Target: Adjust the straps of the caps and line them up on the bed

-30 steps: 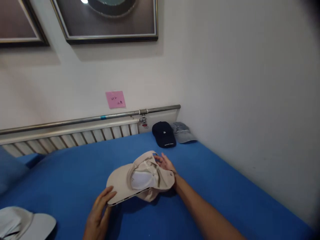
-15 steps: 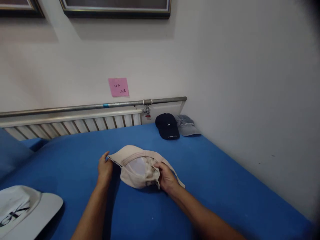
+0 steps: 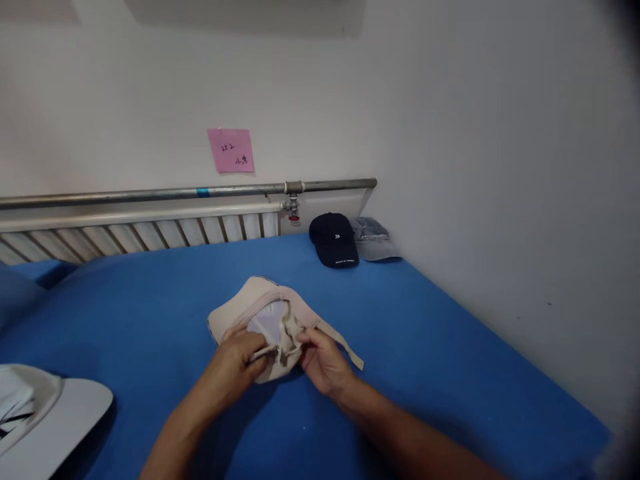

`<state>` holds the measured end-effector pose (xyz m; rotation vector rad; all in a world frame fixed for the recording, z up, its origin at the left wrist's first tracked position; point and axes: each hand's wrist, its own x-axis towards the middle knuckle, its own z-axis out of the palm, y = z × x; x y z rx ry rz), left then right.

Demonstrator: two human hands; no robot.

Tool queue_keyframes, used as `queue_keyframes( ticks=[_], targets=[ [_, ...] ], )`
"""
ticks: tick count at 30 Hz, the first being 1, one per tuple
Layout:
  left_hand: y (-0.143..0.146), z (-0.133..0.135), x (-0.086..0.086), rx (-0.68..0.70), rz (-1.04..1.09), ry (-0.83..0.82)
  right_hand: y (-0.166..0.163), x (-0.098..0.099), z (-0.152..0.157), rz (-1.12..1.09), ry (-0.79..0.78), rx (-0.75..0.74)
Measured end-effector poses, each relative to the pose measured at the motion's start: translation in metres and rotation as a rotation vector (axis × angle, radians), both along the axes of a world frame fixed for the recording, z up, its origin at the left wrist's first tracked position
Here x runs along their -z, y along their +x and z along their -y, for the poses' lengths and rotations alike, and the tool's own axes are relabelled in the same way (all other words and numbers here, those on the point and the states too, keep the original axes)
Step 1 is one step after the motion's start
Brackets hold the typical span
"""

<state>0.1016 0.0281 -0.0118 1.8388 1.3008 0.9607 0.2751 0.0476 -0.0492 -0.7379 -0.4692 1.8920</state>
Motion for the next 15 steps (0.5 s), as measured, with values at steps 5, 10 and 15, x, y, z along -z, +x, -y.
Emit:
queue_keyframes(
  ticks=[5,10,15],
  targets=[
    [-0.019,-0.032,0.005,-0.101,-0.270,0.208,-0.012,0.002,0.022,0.087,0.112,-0.036],
    [-0.011,-0.046,0.001,-0.123,-0.404,0.259,-0.007,-0.003,0.020,0.464,0.330,-0.161],
    [-0.016,-0.025,0.004,-0.127,0.131,-0.105,0.021,-0.016,0.008,0.861,0.668,-0.085]
  ],
)
